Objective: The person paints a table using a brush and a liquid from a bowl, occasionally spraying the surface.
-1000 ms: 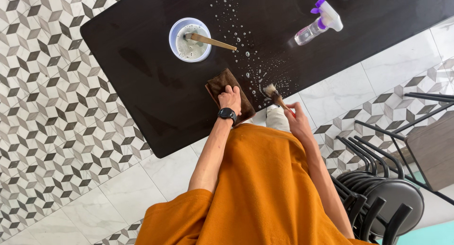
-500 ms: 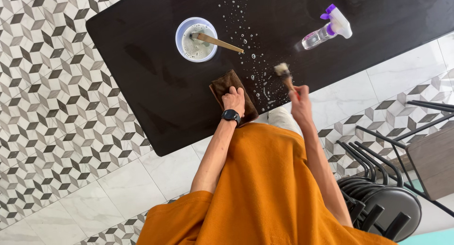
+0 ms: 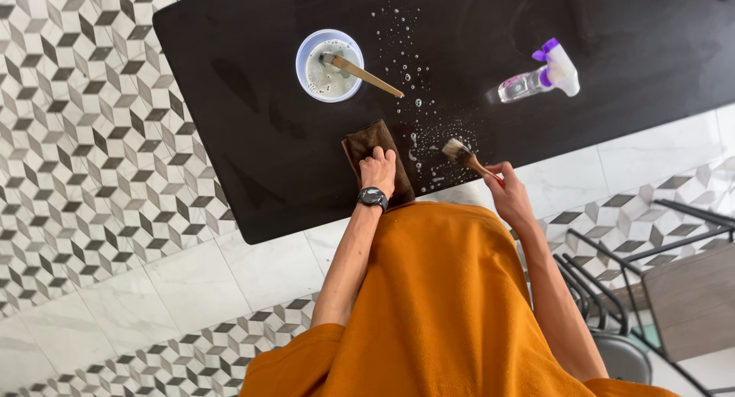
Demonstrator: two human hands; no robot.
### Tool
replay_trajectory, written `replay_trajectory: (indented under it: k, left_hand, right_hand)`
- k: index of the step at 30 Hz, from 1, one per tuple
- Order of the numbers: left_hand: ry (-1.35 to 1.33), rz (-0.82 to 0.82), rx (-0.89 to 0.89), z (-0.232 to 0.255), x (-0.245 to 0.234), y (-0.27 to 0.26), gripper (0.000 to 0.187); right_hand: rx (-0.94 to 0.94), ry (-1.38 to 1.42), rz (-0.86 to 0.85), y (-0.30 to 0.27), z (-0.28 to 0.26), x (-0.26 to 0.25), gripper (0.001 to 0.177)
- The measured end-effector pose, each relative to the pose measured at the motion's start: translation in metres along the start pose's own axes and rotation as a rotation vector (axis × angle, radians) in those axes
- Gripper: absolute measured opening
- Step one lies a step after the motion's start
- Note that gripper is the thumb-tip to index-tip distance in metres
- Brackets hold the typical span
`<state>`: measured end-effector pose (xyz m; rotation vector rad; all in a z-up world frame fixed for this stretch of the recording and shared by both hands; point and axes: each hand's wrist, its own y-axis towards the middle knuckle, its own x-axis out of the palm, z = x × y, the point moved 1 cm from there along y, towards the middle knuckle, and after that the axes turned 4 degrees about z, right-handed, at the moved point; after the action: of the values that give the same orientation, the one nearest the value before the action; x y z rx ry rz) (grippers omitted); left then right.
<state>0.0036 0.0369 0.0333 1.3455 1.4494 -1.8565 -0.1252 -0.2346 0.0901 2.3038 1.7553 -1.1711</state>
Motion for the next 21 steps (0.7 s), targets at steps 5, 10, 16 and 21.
replay_trajectory:
  k: [5, 10, 16, 21]
  left_hand:
    - [0.022, 0.082, -0.101, 0.009, 0.022, 0.004, 0.049]
    - [0.048, 0.164, -0.230, 0.018, 0.036, 0.010, 0.041]
    - [0.043, 0.014, -0.420, 0.037, 0.020, 0.004, 0.045]
    - [0.071, 0.088, -0.560, 0.059, 0.008, -0.016, 0.049]
  right_hand:
    - [-0.276, -0.202, -0.016, 0.063, -0.053, 0.016, 0.019]
    - [-0.633, -0.437, -0.077, 0.087, -0.081, 0.032, 0.013]
    - [-0.879, -0.647, -0.409, 0.047, -0.081, 0.006, 0.043]
    - [-0.946, -0.649, -0.631, 0.021, -0.072, -0.015, 0.036]
